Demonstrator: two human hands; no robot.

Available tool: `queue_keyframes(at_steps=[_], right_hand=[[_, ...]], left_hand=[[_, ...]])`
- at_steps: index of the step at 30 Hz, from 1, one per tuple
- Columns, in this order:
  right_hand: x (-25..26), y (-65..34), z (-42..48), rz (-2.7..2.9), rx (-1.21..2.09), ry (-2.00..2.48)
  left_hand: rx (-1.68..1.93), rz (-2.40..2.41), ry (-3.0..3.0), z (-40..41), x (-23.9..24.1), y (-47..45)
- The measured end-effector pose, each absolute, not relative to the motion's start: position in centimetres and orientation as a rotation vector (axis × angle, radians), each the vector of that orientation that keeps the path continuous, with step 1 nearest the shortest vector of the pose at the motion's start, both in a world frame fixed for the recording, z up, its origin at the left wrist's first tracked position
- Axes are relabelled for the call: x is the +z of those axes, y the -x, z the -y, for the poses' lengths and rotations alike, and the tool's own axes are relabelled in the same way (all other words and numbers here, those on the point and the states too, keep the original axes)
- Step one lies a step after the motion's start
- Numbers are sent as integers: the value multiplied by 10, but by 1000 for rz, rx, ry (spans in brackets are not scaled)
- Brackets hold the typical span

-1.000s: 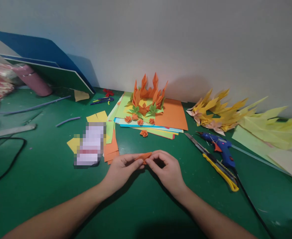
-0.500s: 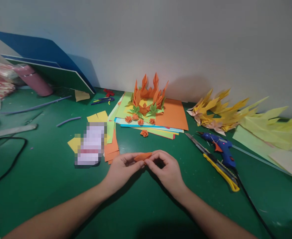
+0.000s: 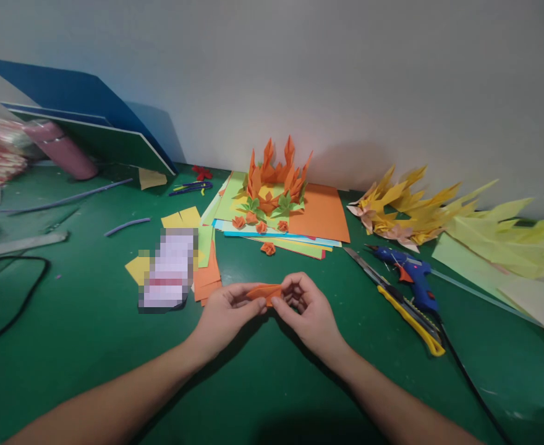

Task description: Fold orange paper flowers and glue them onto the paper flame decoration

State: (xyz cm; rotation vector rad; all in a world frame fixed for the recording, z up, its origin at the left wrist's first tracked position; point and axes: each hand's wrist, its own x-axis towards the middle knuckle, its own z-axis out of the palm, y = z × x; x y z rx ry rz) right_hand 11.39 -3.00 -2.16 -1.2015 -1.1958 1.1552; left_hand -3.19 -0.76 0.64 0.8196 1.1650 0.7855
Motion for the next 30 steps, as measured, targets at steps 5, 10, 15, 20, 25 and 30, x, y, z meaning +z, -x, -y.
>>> queue_keyframes(at_steps=[5, 10, 15, 20, 25, 30], right_hand=[[-21, -115, 31, 1187, 1201, 1214], [-21, -116, 32, 1189, 1221, 1218], [-20, -116, 33, 1196, 1252, 1177], [-19, -115, 34, 1150, 1311, 1110], [-18, -114, 35, 1137, 1375, 1094], [-20, -114, 34, 1059, 1477, 1050]], left_hand=[[761, -1158, -856, 7, 6, 33], [746, -1142, -928, 6, 5, 34], [744, -1177, -947, 6, 7, 35], [830, -1177, -894, 7, 5, 35], [851, -1205, -904, 8, 6, 33], [846, -1173, -900, 8, 6, 33]])
